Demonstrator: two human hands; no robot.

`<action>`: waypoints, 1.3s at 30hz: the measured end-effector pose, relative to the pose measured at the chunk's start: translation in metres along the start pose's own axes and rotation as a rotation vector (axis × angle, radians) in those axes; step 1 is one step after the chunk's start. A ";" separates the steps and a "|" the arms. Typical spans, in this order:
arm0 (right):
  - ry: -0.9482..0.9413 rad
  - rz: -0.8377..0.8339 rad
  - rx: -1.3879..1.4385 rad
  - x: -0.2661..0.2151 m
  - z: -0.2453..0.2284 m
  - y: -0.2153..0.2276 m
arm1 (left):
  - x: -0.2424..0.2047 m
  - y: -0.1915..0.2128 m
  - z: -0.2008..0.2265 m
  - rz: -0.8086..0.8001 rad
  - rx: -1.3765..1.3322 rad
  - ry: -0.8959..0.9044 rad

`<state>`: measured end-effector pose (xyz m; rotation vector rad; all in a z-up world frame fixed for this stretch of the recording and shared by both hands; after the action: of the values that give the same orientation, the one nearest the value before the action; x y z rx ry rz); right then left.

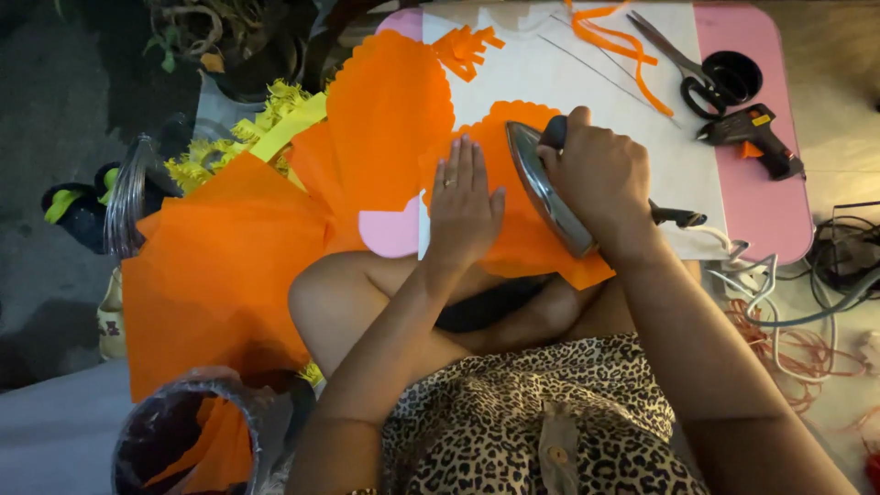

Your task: Ironing small orange fabric pieces on a low table to flatten them.

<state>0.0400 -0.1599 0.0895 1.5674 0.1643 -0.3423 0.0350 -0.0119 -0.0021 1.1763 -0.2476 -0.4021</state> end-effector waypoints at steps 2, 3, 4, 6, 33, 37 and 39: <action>0.001 0.008 -0.012 -0.001 0.001 0.000 | 0.001 -0.004 -0.002 0.012 0.004 -0.003; 0.003 0.017 -0.023 -0.001 0.001 0.000 | 0.002 -0.006 -0.003 0.025 0.010 -0.004; 0.002 0.016 -0.023 -0.004 0.000 0.002 | 0.002 -0.003 -0.002 0.024 0.009 -0.005; 0.012 0.021 0.007 -0.008 -0.002 0.007 | 0.004 -0.003 -0.002 -0.073 0.007 0.036; 0.011 0.316 -0.279 -0.014 0.041 -0.006 | -0.001 0.003 0.000 0.193 0.022 -0.081; -0.009 0.249 -0.212 -0.015 0.052 -0.006 | 0.003 -0.002 -0.003 0.062 0.045 -0.029; -0.056 0.234 -0.308 -0.014 0.059 -0.008 | 0.003 0.000 -0.003 0.063 0.051 -0.031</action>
<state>0.0176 -0.2165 0.0867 1.2557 -0.0113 -0.1672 0.0387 -0.0112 -0.0032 1.2094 -0.3224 -0.3608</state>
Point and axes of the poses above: each hand's wrist, its own x-axis towards the middle knuckle, its own y-axis out of the back of the hand, z = x × y, the point moved 4 cm from there along x, towards the middle knuckle, and after that the axes turned 15 degrees about -z, right-handed, at the moved point
